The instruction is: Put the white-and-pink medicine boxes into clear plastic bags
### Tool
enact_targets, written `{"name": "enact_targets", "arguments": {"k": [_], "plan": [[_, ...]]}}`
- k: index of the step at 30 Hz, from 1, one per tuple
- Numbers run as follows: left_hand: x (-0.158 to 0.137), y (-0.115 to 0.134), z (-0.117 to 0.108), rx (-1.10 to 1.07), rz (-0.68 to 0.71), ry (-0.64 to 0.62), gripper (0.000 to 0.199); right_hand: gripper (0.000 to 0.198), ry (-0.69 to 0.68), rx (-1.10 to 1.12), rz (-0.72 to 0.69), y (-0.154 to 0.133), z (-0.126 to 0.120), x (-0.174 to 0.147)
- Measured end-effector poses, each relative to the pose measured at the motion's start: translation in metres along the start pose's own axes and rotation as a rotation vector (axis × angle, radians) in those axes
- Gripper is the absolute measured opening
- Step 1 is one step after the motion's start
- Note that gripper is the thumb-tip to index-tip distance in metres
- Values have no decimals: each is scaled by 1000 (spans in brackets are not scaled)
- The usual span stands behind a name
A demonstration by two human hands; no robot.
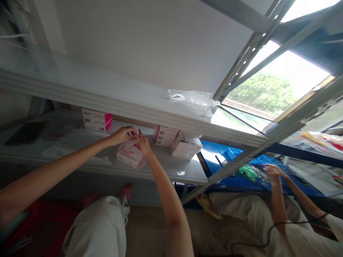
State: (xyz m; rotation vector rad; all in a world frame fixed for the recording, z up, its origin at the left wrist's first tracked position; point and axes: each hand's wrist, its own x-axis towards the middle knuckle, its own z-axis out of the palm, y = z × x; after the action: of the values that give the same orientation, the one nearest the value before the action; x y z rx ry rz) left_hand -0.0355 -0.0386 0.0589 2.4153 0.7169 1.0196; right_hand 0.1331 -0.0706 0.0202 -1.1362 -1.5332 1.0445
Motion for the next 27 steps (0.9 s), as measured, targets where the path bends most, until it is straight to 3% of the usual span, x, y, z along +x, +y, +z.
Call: {"name": "enact_targets", "arguments": {"k": [2, 8, 13, 22, 25, 27], "plan": [[-1, 5, 2, 122, 49, 35, 3, 58, -18, 3, 9, -2, 0, -1], [-4, 9, -4, 375, 172, 70, 13, 53, -44, 29, -102, -4, 1, -6], [-15, 3, -5, 461, 128, 159, 13, 44, 114, -137, -268, 2, -5, -4], [-22, 9, 20, 359, 151, 146, 12, 32, 13, -102, -102, 17, -4, 7], [-26, 1, 26, 208, 75, 147, 36, 28, 36, -114, -116, 19, -7, 7], [-28, -9, 31, 78, 13, 79, 46, 27, 37, -145, -124, 19, -9, 5]]}}
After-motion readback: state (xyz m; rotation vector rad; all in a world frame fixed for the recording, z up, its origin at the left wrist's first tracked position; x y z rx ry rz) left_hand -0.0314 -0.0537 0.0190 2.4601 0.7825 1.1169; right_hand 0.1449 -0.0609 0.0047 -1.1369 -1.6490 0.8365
